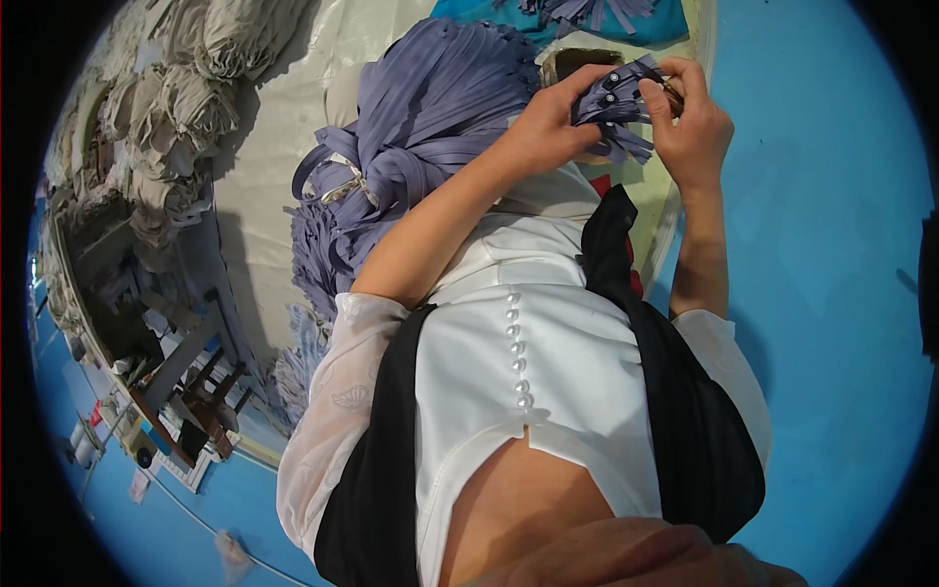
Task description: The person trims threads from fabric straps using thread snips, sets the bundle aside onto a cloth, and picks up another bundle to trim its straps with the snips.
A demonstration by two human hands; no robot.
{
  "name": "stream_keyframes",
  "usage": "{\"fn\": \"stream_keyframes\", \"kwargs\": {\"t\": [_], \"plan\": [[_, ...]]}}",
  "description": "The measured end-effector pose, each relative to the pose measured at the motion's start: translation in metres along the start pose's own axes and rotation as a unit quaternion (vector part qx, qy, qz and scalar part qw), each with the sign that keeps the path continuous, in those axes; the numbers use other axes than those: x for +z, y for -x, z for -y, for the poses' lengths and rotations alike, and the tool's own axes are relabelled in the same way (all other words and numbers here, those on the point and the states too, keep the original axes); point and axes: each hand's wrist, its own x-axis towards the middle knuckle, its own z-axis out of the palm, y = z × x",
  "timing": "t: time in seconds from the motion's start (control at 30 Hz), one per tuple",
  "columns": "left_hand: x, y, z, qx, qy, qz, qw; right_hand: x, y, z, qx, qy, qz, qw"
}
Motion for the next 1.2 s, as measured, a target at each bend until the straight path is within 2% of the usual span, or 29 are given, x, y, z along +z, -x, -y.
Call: {"fn": "stream_keyframes", "kwargs": {"t": [0.07,0.17,0.27,0.37,0.47,0.57,0.6,0.67,0.7,0.77,0.8,0.83,0.93,0.97,1.03,1.07,1.13,1.2], "plan": [[-0.002,-0.001,0.003,0.035,-0.055,-0.007,0.998,-0.001,0.001,0.000,0.015,0.029,0.024,0.999],[-0.003,0.000,0.001,0.000,-0.008,-0.001,1.000,0.000,0.002,-0.002,0.026,0.009,0.020,0.999],[-0.001,0.000,0.002,0.036,-0.017,-0.017,0.999,0.000,0.002,-0.005,0.023,-0.001,0.016,1.000],[-0.002,-0.001,0.005,0.049,-0.024,-0.011,0.998,0.003,0.004,-0.014,0.065,-0.079,-0.003,0.995],[-0.002,-0.001,0.004,0.038,-0.021,-0.010,0.999,0.002,0.002,-0.019,0.139,-0.180,-0.074,0.971],[-0.001,-0.001,0.003,0.042,-0.003,-0.008,0.999,-0.014,-0.007,0.013,0.053,-0.245,0.038,0.967],[-0.002,-0.001,0.000,0.020,0.000,0.000,1.000,-0.011,-0.008,0.008,0.105,-0.146,0.053,0.982],[-0.003,0.001,-0.010,-0.022,0.007,0.016,1.000,0.004,-0.014,-0.024,0.204,0.058,0.080,0.974],[-0.004,-0.001,-0.009,-0.003,-0.013,0.014,1.000,0.014,-0.010,-0.064,0.159,0.136,-0.032,0.977],[-0.006,-0.002,-0.005,0.032,-0.051,0.003,0.998,0.011,-0.021,-0.052,0.136,-0.112,-0.081,0.981],[-0.004,0.003,-0.005,0.025,-0.035,-0.003,0.999,0.006,-0.020,-0.036,0.132,-0.235,-0.103,0.957],[-0.003,0.005,-0.007,0.022,-0.020,-0.006,1.000,-0.004,-0.017,-0.017,0.131,-0.270,-0.021,0.954],[-0.006,-0.002,-0.005,0.018,-0.002,-0.025,1.000,0.004,-0.015,-0.025,0.164,-0.103,0.146,0.970],[-0.006,0.000,-0.002,0.013,0.002,-0.035,0.999,0.017,-0.012,-0.040,0.260,-0.044,0.057,0.963],[-0.009,-0.005,-0.003,0.029,-0.010,-0.039,0.999,0.008,-0.017,-0.049,0.277,-0.227,-0.001,0.934],[-0.010,0.000,-0.001,0.027,-0.014,-0.044,0.999,0.005,-0.010,-0.047,0.291,-0.318,-0.022,0.902],[-0.009,0.007,0.003,-0.026,0.018,-0.042,0.999,-0.003,-0.008,-0.015,0.271,-0.350,-0.003,0.896],[-0.013,-0.004,-0.003,-0.038,0.047,-0.037,0.997,-0.007,-0.010,-0.007,0.242,-0.376,0.024,0.894]]}}
